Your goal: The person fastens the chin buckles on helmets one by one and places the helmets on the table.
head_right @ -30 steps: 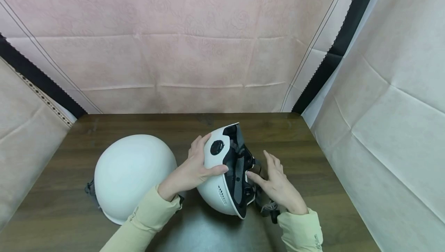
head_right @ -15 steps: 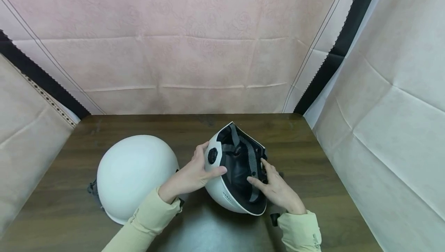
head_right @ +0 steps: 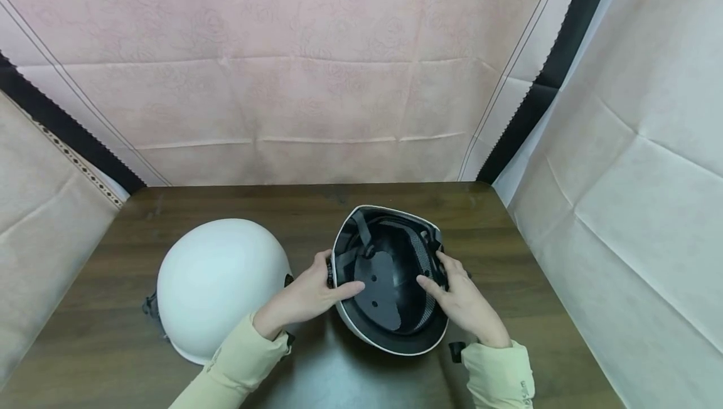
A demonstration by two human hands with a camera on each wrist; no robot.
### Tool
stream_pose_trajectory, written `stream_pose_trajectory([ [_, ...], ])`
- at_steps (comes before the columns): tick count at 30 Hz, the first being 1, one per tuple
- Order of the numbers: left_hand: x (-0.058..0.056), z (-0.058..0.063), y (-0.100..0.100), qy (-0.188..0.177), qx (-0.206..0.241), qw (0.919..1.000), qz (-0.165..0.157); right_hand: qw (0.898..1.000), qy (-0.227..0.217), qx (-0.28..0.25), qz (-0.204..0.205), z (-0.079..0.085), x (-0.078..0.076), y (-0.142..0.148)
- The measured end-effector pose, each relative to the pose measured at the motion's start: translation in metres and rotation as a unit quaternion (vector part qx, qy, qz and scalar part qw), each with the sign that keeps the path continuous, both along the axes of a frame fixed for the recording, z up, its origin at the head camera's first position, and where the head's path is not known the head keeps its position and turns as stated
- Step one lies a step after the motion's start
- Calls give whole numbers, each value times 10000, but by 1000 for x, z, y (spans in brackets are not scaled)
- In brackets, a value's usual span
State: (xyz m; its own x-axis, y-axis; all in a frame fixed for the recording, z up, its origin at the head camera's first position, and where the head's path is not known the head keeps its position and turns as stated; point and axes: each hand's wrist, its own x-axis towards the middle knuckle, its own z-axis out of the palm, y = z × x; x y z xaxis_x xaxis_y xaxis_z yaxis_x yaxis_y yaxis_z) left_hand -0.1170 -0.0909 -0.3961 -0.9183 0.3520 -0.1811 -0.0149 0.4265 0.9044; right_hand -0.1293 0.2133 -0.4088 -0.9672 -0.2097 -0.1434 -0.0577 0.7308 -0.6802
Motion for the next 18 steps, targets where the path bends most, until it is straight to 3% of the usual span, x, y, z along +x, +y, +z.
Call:
stream_pose_trajectory([
  [6,2,-16,0,427,316,9980,-342,9997,238,-31,-38,8,0,6],
  [11,2,-24,0,698,408,9961,-347,9996,264,-50,-42,11,2,8],
  [15,3,-26,-2,609,438,9966,-341,9995,272,-128,-64,10,3,9],
  [18,4,-26,-3,394,136,9989,-211,9992,319,-212,-67,9,3,10],
])
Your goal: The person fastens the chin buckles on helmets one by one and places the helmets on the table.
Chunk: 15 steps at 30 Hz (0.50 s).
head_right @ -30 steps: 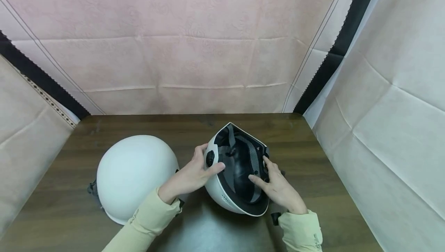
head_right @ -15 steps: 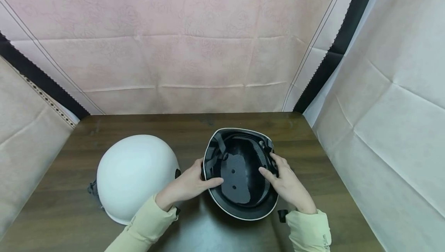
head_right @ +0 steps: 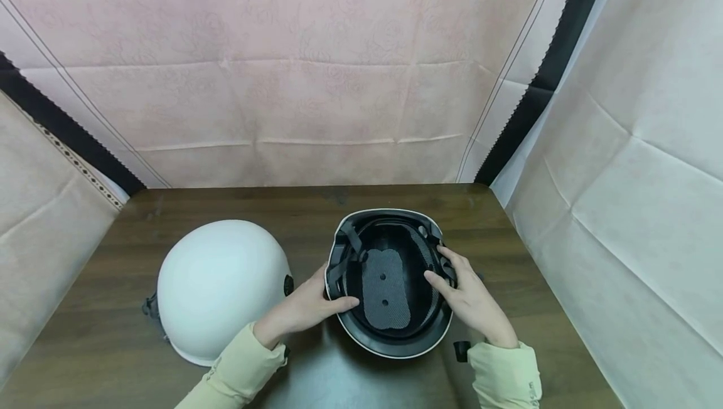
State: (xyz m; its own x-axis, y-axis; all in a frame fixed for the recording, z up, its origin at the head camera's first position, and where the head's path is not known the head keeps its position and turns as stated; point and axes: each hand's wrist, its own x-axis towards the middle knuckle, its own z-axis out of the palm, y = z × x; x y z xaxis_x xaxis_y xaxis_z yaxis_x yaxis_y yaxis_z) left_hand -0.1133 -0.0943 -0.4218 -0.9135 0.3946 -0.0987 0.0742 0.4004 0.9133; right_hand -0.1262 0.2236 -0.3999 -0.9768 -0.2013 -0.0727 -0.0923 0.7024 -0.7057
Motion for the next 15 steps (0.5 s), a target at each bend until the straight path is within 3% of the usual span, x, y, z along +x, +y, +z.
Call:
stream_pose_trajectory([
  [5,-1,-1,-2,-256,-739,9963,363,9999,31,-141,18,-3,-1,2],
  [10,-2,-3,-2,-182,-636,9973,334,9999,25,-104,17,-3,-2,5],
  [15,-1,3,3,-54,-737,9961,479,9989,365,-291,-53,-3,-4,8],
])
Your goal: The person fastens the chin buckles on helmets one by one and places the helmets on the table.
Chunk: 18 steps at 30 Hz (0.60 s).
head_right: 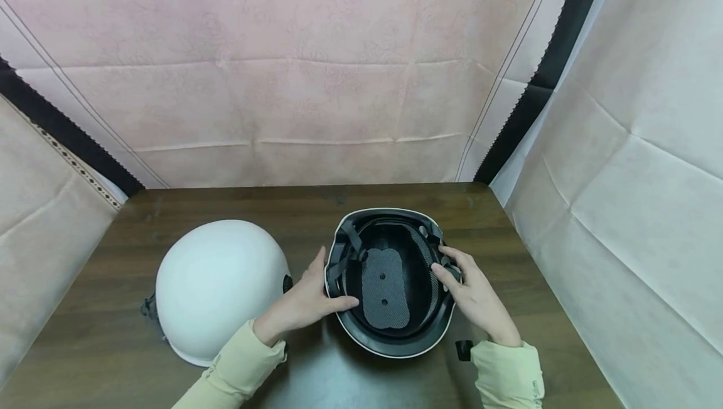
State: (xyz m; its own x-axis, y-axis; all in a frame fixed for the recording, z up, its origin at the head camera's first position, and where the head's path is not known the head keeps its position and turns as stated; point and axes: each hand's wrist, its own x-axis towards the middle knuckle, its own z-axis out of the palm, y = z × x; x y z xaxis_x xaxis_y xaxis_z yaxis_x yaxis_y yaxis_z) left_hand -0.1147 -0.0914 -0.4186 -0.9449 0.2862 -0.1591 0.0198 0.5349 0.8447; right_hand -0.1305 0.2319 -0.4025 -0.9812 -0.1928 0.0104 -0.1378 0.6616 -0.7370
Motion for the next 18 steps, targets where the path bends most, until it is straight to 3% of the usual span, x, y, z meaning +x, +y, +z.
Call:
stream_pose_trajectory([
  [4,-4,13,8,790,-323,9962,170,9981,322,-508,-113,-1,-1,2],
  [7,-13,27,16,1816,-925,9788,-214,9951,246,-882,-375,-4,-3,3],
  [9,-21,36,21,2471,-1500,9545,-737,9915,-77,-1139,-629,-7,-3,3],
  [12,-34,43,29,3303,-2378,9006,-1523,9830,-817,-1344,-944,-12,-3,5],
  [15,-42,39,36,3698,-3155,8495,-2052,9687,-1549,-1612,-1080,-21,-2,7],
  [18,-46,31,41,3822,-3774,8123,-2272,9553,-2033,-1856,-1079,-32,-2,7],
])
